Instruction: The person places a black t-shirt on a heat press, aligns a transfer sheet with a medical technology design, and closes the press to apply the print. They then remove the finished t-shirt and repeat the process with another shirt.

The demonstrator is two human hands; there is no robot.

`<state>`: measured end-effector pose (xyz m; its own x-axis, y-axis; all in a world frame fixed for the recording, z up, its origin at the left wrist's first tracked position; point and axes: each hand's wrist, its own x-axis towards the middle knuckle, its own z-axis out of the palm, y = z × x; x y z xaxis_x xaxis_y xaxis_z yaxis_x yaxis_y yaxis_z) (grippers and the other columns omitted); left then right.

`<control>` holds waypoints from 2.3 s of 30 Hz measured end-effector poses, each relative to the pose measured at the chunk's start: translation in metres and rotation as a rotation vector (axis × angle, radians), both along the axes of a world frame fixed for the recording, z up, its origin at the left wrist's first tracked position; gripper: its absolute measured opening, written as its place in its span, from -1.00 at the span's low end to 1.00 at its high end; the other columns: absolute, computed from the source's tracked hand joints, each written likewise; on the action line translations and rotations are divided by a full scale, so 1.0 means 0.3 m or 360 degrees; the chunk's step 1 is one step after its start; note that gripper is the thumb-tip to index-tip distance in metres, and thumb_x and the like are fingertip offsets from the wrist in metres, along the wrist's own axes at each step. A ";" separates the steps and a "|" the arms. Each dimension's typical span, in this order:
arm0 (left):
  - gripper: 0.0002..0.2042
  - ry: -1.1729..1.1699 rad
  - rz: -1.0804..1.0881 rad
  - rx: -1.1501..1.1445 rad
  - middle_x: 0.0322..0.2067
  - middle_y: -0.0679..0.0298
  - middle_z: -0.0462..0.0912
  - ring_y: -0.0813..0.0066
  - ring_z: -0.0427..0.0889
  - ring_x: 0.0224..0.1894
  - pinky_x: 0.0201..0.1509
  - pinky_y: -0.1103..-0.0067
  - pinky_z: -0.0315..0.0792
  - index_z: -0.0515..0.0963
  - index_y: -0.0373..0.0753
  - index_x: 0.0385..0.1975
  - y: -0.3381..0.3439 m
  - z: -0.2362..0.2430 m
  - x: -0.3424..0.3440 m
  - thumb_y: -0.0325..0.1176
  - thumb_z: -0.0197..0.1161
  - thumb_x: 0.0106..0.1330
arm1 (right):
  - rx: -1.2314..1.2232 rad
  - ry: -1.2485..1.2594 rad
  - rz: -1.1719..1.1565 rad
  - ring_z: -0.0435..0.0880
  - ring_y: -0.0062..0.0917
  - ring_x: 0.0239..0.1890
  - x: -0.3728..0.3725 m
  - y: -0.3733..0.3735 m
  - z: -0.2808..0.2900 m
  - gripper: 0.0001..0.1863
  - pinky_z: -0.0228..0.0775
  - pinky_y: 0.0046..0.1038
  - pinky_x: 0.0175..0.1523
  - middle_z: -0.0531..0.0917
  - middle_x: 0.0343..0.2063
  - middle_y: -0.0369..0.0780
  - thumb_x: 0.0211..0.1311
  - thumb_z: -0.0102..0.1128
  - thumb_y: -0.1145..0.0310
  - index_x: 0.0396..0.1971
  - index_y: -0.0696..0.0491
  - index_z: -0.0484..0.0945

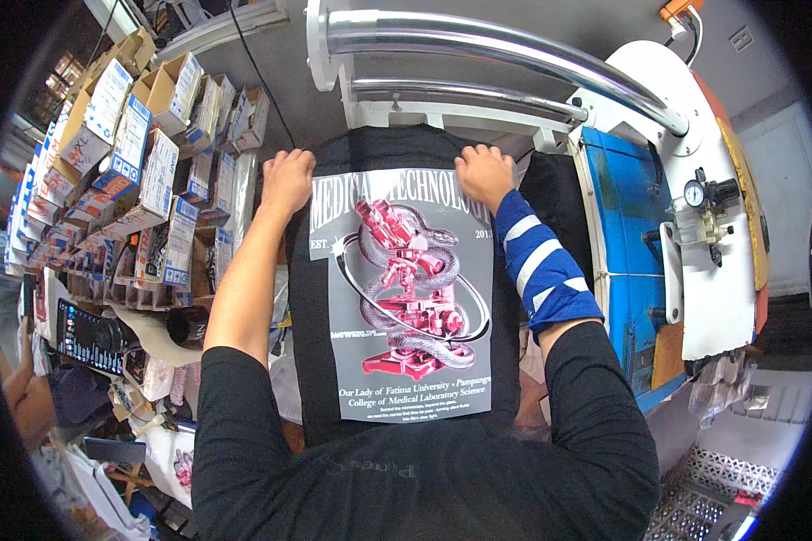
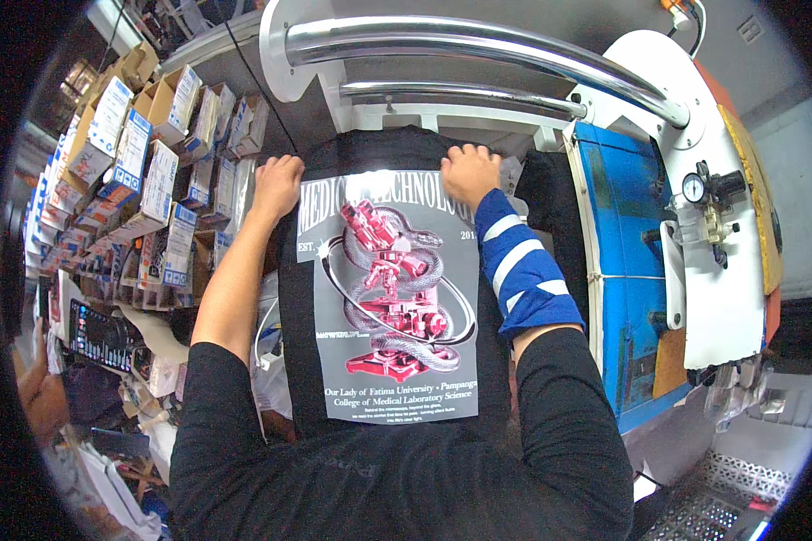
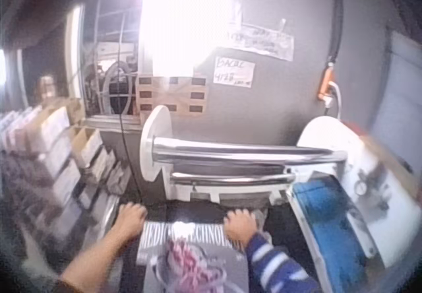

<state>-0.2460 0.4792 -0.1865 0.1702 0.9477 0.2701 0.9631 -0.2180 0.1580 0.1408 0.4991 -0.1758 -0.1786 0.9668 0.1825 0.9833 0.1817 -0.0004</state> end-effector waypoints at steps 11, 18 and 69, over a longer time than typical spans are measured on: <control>-0.78 -0.0258 -0.0157 0.0272 -0.03 0.22 0.69 0.16 0.58 0.15 0.26 0.19 0.37 0.69 -0.17 -0.07 -0.030 -0.033 -0.029 -0.39 0.26 0.31 | 0.0385 0.0716 0.0281 0.47 0.01 0.22 0.113 -0.653 -0.019 -0.63 0.28 -0.04 0.33 0.55 0.08 0.07 0.10 0.37 0.40 -0.08 0.16 0.58; -0.81 -0.0096 0.0068 -0.0365 -0.16 0.21 0.76 0.16 0.68 0.04 0.21 0.09 0.31 0.76 -0.01 -0.16 0.039 0.029 -0.016 -0.29 0.29 0.29 | 0.0200 0.0936 0.0021 0.44 0.03 0.24 0.080 -1.100 0.041 -0.66 0.27 -0.01 0.34 0.54 0.07 0.03 0.13 0.34 0.42 -0.08 0.17 0.58; -0.45 -0.0400 -0.0432 -0.0066 0.28 0.06 0.51 0.02 0.35 0.42 0.56 0.05 0.03 0.61 -0.20 0.14 -1.057 0.047 0.186 -0.10 0.46 0.15 | 0.0009 0.0645 0.0056 0.27 -0.03 0.43 0.037 -1.246 0.019 -0.40 -0.14 0.16 0.54 0.44 0.30 -0.01 0.12 0.37 0.07 0.15 0.02 0.60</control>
<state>-0.1903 0.1620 -0.1725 0.3501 0.8882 0.2975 0.8012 -0.4485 0.3961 0.1519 0.1254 -0.1702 -0.1240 0.9602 0.2502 0.8971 0.2163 -0.3853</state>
